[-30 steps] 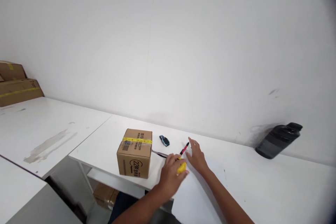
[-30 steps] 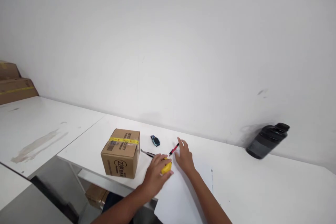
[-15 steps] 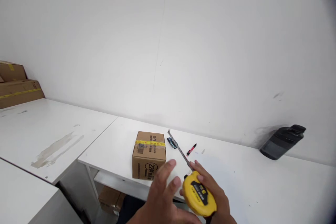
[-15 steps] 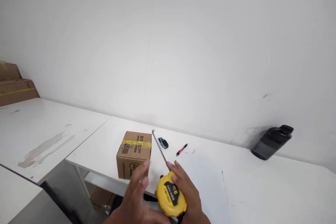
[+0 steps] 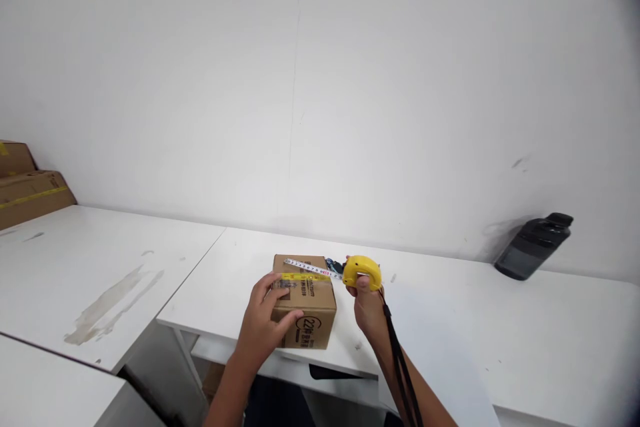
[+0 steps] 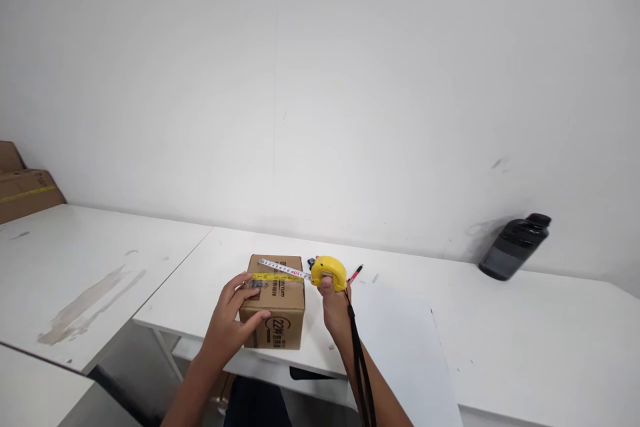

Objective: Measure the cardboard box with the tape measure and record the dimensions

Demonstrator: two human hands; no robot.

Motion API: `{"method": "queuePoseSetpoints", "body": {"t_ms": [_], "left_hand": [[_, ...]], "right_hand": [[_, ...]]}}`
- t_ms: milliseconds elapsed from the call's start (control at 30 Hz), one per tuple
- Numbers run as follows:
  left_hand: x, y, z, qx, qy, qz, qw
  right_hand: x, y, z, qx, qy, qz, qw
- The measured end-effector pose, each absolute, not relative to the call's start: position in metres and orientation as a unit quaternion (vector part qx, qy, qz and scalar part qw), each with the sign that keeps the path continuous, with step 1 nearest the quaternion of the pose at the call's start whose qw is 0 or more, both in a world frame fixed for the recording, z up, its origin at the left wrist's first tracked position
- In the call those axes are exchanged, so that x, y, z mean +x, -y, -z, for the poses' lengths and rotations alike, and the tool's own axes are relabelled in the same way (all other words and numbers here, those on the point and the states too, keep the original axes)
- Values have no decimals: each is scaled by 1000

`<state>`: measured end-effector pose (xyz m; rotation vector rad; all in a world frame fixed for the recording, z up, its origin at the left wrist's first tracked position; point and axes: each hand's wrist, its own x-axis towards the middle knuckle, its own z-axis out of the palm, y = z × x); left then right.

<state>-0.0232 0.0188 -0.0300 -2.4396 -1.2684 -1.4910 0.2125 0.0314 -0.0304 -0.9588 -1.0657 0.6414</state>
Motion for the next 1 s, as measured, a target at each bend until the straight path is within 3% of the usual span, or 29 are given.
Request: {"method": "queuePoseSetpoints", "body": {"t_ms": [233,500,733,1000], "left_hand": [[-12,-12,57,-704,414,576,-26],[-19,-13,47,-734,438,504,126],[-25,-22,55,-747,419,511,69],[-27,-25,59,-745,424,512,61]], "right_hand": [[206,-69,17,-363,491,-361,704],[235,-58,19,-409,525,-361,653],[236,-60,28,-385,530,-427,623],[237,-62,12,-401,556,-406,605]]}}
